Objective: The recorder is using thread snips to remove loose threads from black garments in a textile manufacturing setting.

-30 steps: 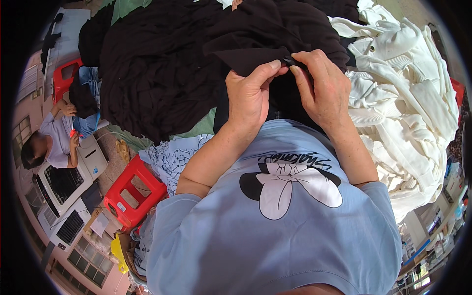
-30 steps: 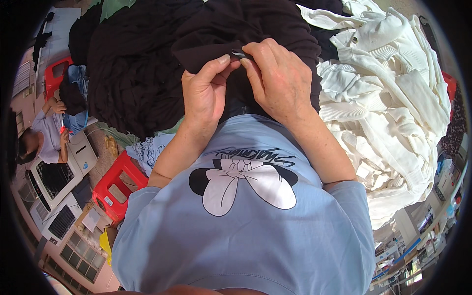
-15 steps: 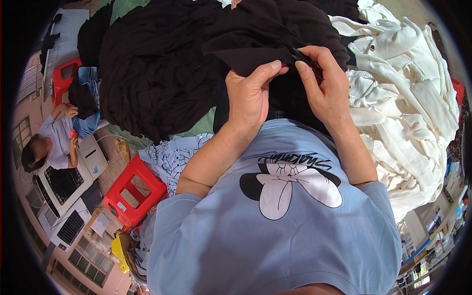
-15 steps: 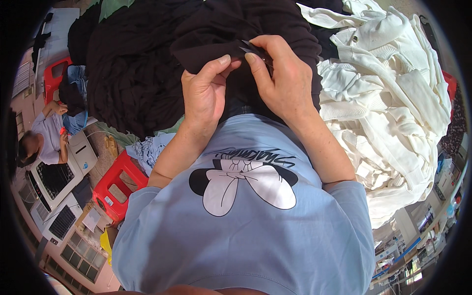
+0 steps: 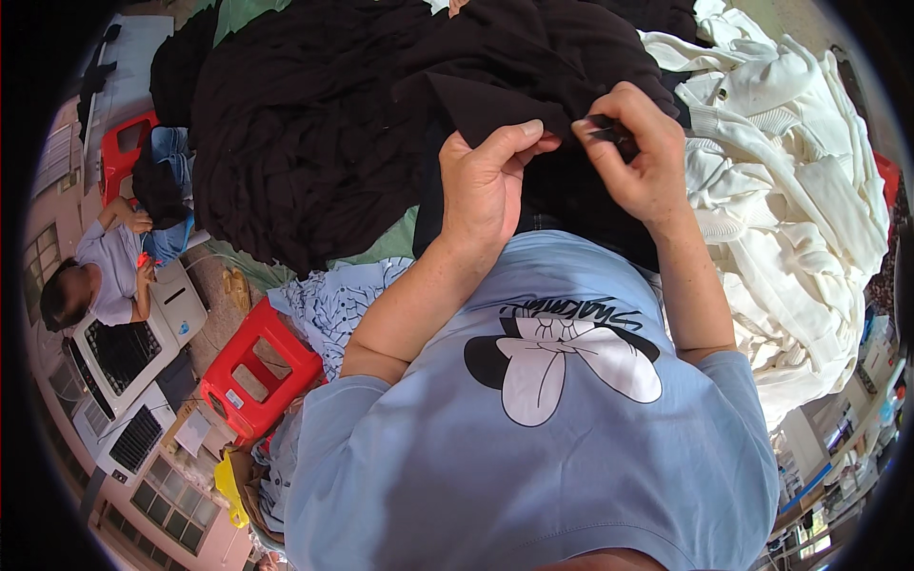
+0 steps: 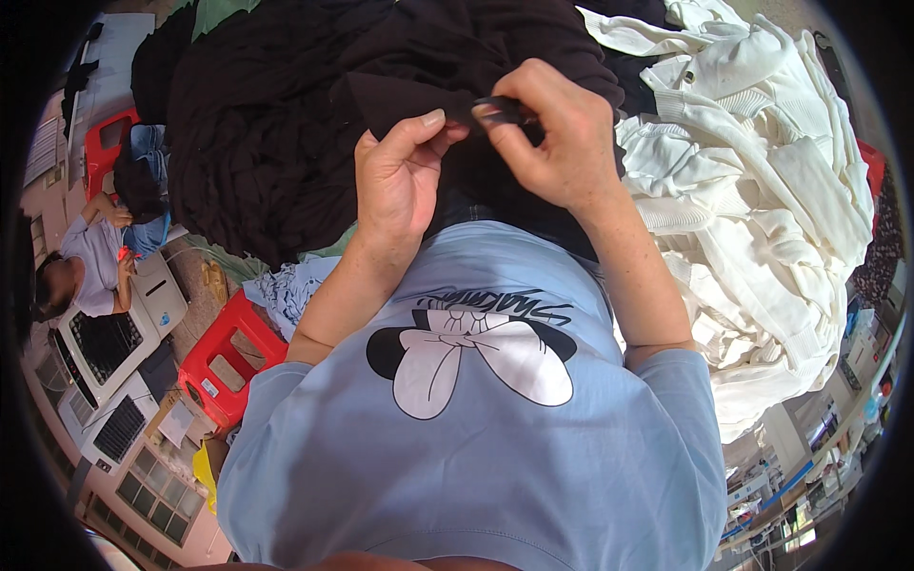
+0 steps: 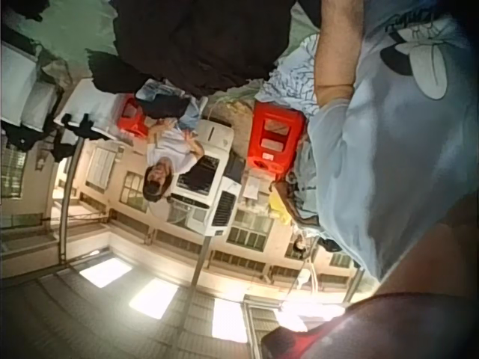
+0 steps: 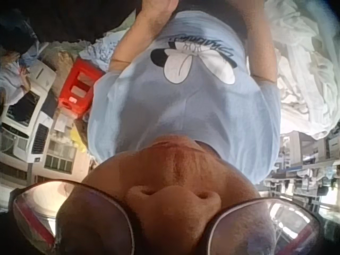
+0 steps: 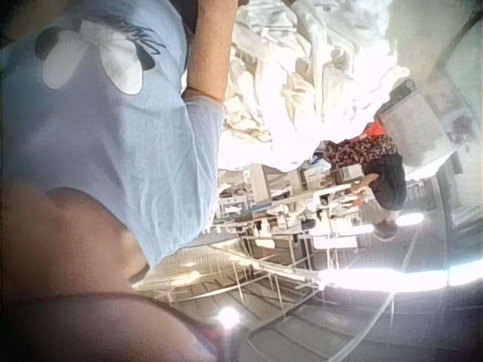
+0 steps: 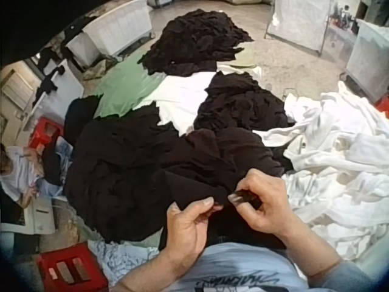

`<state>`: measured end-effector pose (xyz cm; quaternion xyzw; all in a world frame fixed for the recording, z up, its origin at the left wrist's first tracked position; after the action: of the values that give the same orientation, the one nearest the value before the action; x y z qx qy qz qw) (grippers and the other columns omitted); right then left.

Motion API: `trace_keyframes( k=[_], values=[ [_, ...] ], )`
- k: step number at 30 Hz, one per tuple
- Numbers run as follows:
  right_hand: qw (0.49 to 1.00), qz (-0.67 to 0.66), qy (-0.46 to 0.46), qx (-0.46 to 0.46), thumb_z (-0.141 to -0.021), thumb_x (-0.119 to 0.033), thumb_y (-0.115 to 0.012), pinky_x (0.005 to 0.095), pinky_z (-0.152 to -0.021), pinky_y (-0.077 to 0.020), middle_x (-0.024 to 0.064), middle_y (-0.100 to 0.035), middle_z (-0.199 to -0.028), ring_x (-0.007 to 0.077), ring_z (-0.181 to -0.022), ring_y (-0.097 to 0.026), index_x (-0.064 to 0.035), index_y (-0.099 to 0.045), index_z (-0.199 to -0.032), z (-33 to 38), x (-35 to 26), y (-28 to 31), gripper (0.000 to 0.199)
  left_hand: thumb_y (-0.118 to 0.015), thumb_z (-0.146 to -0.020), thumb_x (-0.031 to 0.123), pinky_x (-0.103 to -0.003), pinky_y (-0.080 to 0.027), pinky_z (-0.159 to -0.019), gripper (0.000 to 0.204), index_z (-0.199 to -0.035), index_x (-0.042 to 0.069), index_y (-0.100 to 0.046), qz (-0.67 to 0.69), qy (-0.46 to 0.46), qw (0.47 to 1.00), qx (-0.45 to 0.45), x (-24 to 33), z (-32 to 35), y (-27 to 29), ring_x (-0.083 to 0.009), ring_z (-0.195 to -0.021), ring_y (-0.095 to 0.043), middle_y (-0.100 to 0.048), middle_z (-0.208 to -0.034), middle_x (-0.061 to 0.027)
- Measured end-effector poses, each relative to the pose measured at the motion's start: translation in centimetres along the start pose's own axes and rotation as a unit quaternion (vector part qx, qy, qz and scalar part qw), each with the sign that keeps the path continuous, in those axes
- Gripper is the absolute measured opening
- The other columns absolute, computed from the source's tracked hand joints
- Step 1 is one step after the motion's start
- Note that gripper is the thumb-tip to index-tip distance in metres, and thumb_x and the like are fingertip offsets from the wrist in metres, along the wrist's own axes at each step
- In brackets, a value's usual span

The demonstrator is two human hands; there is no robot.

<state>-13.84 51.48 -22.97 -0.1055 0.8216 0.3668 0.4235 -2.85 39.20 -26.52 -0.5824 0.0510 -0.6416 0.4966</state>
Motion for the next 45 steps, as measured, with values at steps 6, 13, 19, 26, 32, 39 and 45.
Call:
trace_keyframes(
  k=[6,13,19,26,32,39,45],
  values=[
    [0.997,-0.051,-0.046,-0.020,-0.076,-0.006,-0.069,0.0243,-0.053,-0.0428,0.0064,-0.059,-0.079,0.0152,-0.060,-0.056,-0.0025,-0.062,-0.093,0.3,-0.3,-0.1,0.019,-0.056,-0.083,0.000,-0.036,-0.055,-0.079,0.013,-0.082,-0.005,-0.068,0.038,0.006,0.999,0.013,0.0,0.0,0.1,-0.0236,-0.080,-0.068,-0.070,-0.082,-0.0133],
    [0.995,-0.088,-0.036,-0.035,-0.078,-0.005,-0.068,0.0234,-0.060,-0.0464,0.0059,-0.062,-0.085,0.0129,-0.068,-0.060,-0.0035,-0.064,-0.106,0.3,-0.6,-1.5,0.029,-0.052,-0.081,-0.002,-0.036,-0.056,-0.078,0.015,-0.082,-0.005,-0.066,0.063,0.011,0.998,0.020,0.2,0.0,0.0,-0.0230,-0.080,-0.068,-0.068,-0.084,-0.0130],
    [0.984,-0.166,-0.060,-0.028,-0.080,-0.002,-0.065,0.0222,-0.064,-0.0461,0.0045,-0.062,-0.083,0.0109,-0.072,-0.059,-0.0018,-0.063,-0.098,0.0,0.1,-2.2,0.018,-0.053,-0.080,-0.002,-0.038,-0.056,-0.077,0.014,-0.081,-0.005,-0.066,0.058,0.002,0.998,0.006,0.0,-0.1,0.6,-0.0234,-0.079,-0.067,-0.068,-0.083,-0.0123],
    [0.995,0.017,-0.097,0.022,-0.078,-0.005,-0.066,0.0276,-0.063,-0.0471,0.0068,-0.062,-0.080,0.0184,-0.070,-0.060,-0.0031,-0.060,-0.091,-2.3,1.3,-1.3,0.015,-0.051,-0.081,0.001,-0.039,-0.055,-0.080,0.019,-0.090,-0.004,-0.066,0.028,-0.014,1.000,-0.006,0.1,-0.2,1.4,-0.0263,-0.085,-0.067,-0.069,-0.090,-0.0136],
    [0.983,0.144,-0.053,-0.100,-0.079,-0.020,-0.069,0.0372,-0.071,-0.0497,0.0096,-0.065,-0.090,0.0297,-0.082,-0.062,-0.0066,-0.065,-0.095,-5.5,3.7,-4.1,0.021,-0.051,-0.081,0.001,-0.040,-0.055,-0.080,0.024,-0.100,-0.003,-0.064,0.002,-0.021,1.000,-0.001,-0.4,-0.3,2.3,-0.0256,-0.087,-0.066,-0.068,-0.098,-0.0133],
    [0.971,-0.066,0.067,-0.221,-0.067,-0.002,-0.056,0.0351,-0.070,-0.0499,0.0112,-0.062,-0.083,0.0286,-0.080,-0.062,-0.0036,-0.065,-0.095,-3.6,-0.6,-5.1,0.030,-0.045,-0.090,0.021,-0.042,-0.049,-0.088,0.030,-0.104,0.001,-0.063,0.113,-0.008,0.992,0.047,-0.1,-0.5,6.2,-0.0253,-0.098,-0.061,-0.065,-0.106,-0.0122],
    [0.965,-0.033,0.111,-0.237,-0.063,-0.005,-0.059,0.0376,-0.061,-0.0473,0.0110,-0.058,-0.079,0.0301,-0.072,-0.058,-0.0039,-0.066,-0.095,-1.5,-2.4,-5.7,0.033,-0.065,-0.087,0.010,-0.035,-0.051,-0.080,0.007,-0.088,0.005,-0.070,0.105,0.065,0.986,0.115,0.1,-0.3,5.7,-0.0164,-0.088,-0.065,-0.069,-0.091,-0.0049]
  ],
)
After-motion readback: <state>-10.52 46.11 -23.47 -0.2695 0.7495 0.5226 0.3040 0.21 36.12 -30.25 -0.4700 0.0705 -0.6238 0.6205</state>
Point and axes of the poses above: each hand's wrist, its own z-axis away from the middle knuckle, its own y-axis out of the back of the hand, x = y × z, the point moved 4 cm from there along -z, towards the middle knuckle
